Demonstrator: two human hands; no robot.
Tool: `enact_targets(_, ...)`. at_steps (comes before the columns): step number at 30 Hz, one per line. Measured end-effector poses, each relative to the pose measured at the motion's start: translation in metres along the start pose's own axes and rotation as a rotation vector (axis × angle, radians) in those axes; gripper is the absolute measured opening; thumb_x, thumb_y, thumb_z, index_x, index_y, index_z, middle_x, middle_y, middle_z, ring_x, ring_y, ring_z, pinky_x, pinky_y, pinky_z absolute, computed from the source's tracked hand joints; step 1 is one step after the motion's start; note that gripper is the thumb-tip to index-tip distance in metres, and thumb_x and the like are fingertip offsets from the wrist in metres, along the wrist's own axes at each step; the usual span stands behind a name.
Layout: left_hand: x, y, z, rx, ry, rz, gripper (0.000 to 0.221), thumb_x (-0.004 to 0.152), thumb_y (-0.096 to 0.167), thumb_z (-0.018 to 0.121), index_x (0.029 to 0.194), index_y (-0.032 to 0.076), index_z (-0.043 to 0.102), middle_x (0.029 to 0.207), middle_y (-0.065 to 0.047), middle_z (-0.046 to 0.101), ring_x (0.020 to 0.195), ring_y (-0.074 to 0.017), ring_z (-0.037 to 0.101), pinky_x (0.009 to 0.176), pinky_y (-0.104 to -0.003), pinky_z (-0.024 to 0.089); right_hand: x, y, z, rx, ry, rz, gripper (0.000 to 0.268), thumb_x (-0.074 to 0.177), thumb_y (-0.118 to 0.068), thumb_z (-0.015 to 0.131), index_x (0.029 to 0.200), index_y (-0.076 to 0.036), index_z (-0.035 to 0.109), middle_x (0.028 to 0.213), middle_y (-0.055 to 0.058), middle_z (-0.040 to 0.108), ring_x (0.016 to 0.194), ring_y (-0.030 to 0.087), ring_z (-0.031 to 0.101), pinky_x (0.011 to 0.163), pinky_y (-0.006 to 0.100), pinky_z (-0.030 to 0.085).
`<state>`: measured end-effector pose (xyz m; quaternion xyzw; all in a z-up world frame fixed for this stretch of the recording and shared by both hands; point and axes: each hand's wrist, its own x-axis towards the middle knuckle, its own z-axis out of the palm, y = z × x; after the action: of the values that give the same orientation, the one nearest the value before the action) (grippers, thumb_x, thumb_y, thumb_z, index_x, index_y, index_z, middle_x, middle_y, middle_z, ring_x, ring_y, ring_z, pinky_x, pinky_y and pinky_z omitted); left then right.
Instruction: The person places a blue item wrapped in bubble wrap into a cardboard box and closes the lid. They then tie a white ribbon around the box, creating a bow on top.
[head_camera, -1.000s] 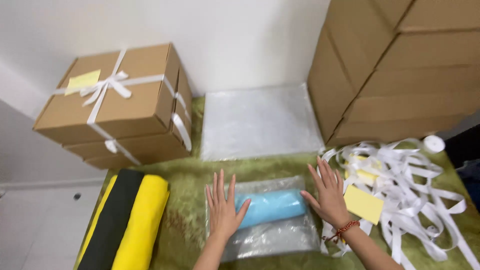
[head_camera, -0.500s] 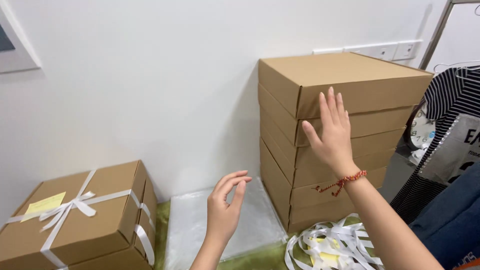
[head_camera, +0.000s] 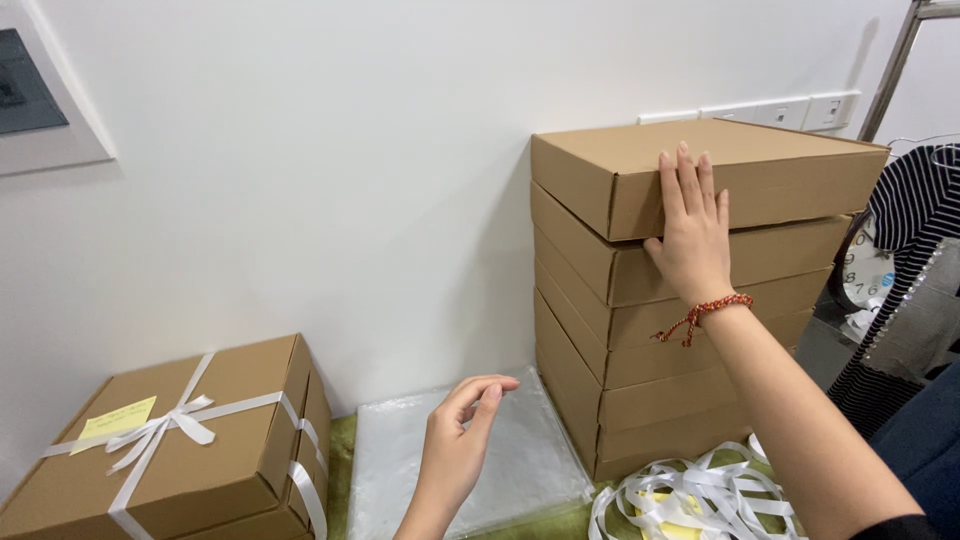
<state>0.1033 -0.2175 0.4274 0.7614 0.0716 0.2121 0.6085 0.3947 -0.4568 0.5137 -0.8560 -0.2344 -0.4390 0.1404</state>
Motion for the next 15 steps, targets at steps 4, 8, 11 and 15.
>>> enact_targets(4,-0.010,0.006,-0.001,-0.047,-0.035,-0.047,0.041,0.099,0.041,0.056,0.110,0.017,0.086,0.118,0.006,0.084,0.119,-0.0092,0.078,0.099,-0.026,0.053,0.004,0.008,0.005,-0.004,0.123,-0.043,0.119,0.061,0.002,0.094,0.164,-0.008,0.035,0.164,0.011,0.037,0.162,0.038,0.018,0.117,0.075,0.034)
enact_targets(8,-0.016,0.012,-0.003,-0.077,-0.035,-0.070,0.041,0.099,0.041,0.056,0.117,0.019,0.085,0.123,0.008,0.083,0.114,-0.0080,0.077,0.095,-0.026,0.053,-0.002,-0.002,-0.012,0.172,0.165,-0.099,0.108,0.058,0.007,0.088,0.155,-0.008,0.043,0.155,0.014,0.041,0.154,0.043,0.028,0.114,0.082,0.029)
enact_targets(11,-0.023,0.023,0.000,-0.190,-0.021,-0.043,0.043,0.098,0.038,0.057,0.124,0.017,0.083,0.129,0.004,0.084,0.114,-0.0104,0.079,0.093,-0.028,0.060,-0.012,-0.025,-0.028,0.246,0.226,-0.165,0.107,0.057,0.006,0.089,0.153,-0.005,0.044,0.152,0.016,0.042,0.151,0.045,0.031,0.119,0.075,0.028)
enact_targets(15,-0.026,0.038,0.002,-0.376,-0.017,0.029,0.062,0.095,0.039,0.060,0.150,0.011,0.060,0.151,-0.004,0.071,0.122,-0.0199,0.078,0.090,-0.031,0.065,-0.036,-0.072,-0.041,0.256,0.348,-0.278,0.109,0.055,0.003,0.093,0.154,-0.005,0.047,0.155,0.016,0.044,0.152,0.044,0.034,0.121,0.084,0.024)
